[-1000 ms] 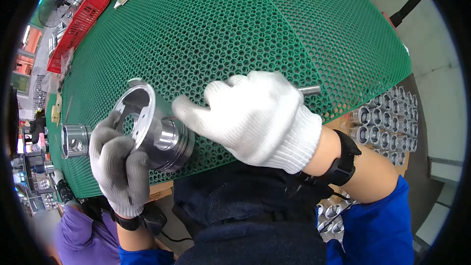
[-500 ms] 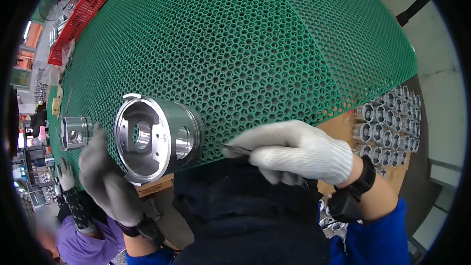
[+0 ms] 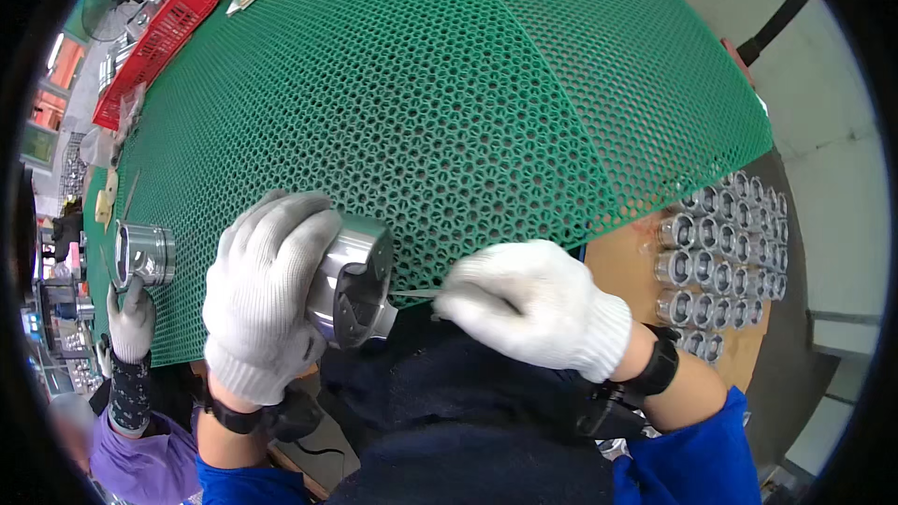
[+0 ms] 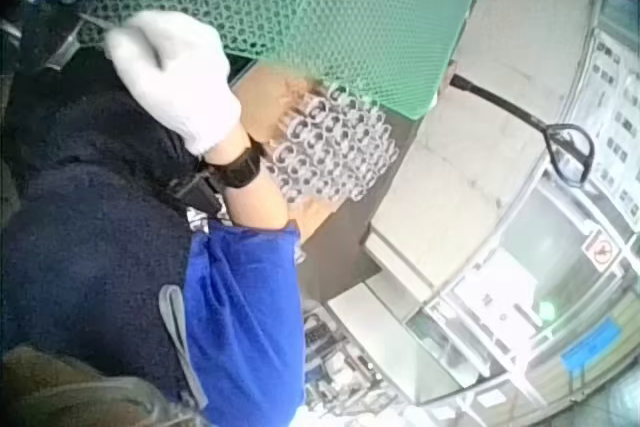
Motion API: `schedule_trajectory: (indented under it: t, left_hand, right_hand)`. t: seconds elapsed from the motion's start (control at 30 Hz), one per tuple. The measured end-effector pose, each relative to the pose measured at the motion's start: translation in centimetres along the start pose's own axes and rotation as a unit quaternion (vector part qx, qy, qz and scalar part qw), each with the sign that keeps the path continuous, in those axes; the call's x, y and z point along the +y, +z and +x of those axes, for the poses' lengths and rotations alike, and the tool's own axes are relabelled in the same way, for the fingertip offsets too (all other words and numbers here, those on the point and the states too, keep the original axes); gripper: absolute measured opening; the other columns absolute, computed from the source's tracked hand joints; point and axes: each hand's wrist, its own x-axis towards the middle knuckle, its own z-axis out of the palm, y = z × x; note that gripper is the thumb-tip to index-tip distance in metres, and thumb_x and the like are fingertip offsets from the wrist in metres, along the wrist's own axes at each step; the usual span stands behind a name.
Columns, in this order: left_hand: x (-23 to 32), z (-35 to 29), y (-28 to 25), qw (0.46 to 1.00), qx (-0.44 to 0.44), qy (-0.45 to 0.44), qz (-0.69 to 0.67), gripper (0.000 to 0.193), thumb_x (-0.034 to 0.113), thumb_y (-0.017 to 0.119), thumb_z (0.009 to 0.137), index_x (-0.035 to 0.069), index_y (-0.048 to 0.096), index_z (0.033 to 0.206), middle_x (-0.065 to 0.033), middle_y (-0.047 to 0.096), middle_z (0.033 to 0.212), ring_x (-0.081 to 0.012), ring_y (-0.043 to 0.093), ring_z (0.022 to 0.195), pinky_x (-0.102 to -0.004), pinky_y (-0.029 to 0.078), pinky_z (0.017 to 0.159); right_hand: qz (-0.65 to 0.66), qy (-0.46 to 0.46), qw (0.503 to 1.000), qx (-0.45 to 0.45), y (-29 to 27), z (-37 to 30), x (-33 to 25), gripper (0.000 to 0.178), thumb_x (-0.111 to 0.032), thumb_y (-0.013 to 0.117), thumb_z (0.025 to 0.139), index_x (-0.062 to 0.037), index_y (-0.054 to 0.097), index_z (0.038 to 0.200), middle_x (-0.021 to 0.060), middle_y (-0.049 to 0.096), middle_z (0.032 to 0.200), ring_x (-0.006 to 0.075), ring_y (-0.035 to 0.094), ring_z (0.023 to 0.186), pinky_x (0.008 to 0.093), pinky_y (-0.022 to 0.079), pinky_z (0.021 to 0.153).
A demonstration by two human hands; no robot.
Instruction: Inspecting and deburring metal pistons at a workstation and organizing them into rows.
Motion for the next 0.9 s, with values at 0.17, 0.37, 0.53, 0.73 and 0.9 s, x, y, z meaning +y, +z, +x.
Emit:
schedule_trajectory:
  t: [0.17, 0.37, 0.53, 0.73, 0.9]
  left_hand:
    - [-0.3, 0.2, 0.5, 1.000, 0.010, -0.012, 0.015, 0.042, 0.019, 0.071, 0.074, 0.008, 0.062, 0.113, -0.0110, 0.064, 0.118, -0.0366, 0.062, 0.110, -0.0452, 0.048, 0.097]
    - [-1.4, 2.4, 0.2, 0.997, -0.045, -0.011, -0.060, 0.043, 0.019, 0.071, 0.071, 0.007, 0.058, 0.110, -0.0119, 0.064, 0.110, -0.0372, 0.062, 0.097, -0.0446, 0.049, 0.085]
    - [-3.2, 5.8, 0.6, 0.988, -0.136, -0.011, -0.071, 0.032, 0.002, 0.063, 0.069, 0.006, 0.061, 0.100, -0.0142, 0.064, 0.088, -0.0373, 0.064, 0.083, -0.0424, 0.053, 0.075]
    - [-3.8, 6.0, 0.7, 0.981, -0.174, -0.002, -0.082, 0.037, 0.000, 0.061, 0.069, 0.005, 0.063, 0.105, -0.0150, 0.067, 0.095, -0.0367, 0.066, 0.089, -0.0405, 0.054, 0.078]
    - [-6.8, -2.3, 1.5, 0.958, 0.166, -0.124, -0.200, 0.053, 0.013, 0.063, 0.089, 0.002, 0.048, 0.139, -0.0197, 0.055, 0.135, -0.0320, 0.060, 0.118, -0.0426, 0.050, 0.102]
  right_hand:
    - [-0.028, 0.000, 0.999, 0.041, 0.9, 3.4, -1.3, 0.021, -0.027, 0.062, 0.091, -0.0071, 0.068, 0.086, 0.0139, 0.064, 0.075, 0.0326, 0.066, 0.070, 0.0403, 0.052, 0.062]
    - [-0.026, -0.014, 0.999, 0.013, 1.4, 4.2, -1.5, 0.027, -0.031, 0.060, 0.092, -0.0072, 0.064, 0.080, 0.0125, 0.064, 0.071, 0.0323, 0.066, 0.065, 0.0401, 0.053, 0.058]
    - [-0.248, -0.084, 0.965, -0.027, -0.3, 4.5, -2.5, 0.029, -0.035, 0.061, 0.091, -0.0104, 0.063, 0.074, 0.0085, 0.061, 0.062, 0.0279, 0.065, 0.054, 0.0397, 0.052, 0.048]
    - [-0.309, -0.025, 0.931, -0.190, -1.2, 5.1, -3.1, 0.029, -0.033, 0.062, 0.090, -0.0088, 0.066, 0.075, 0.0105, 0.064, 0.064, 0.0319, 0.065, 0.057, 0.0398, 0.055, 0.054]
    - [-0.054, 0.050, 0.994, -0.076, -2.7, 2.0, -0.3, 0.019, -0.026, 0.065, 0.088, -0.0082, 0.073, 0.089, 0.0105, 0.068, 0.076, 0.0292, 0.067, 0.070, 0.0361, 0.055, 0.065]
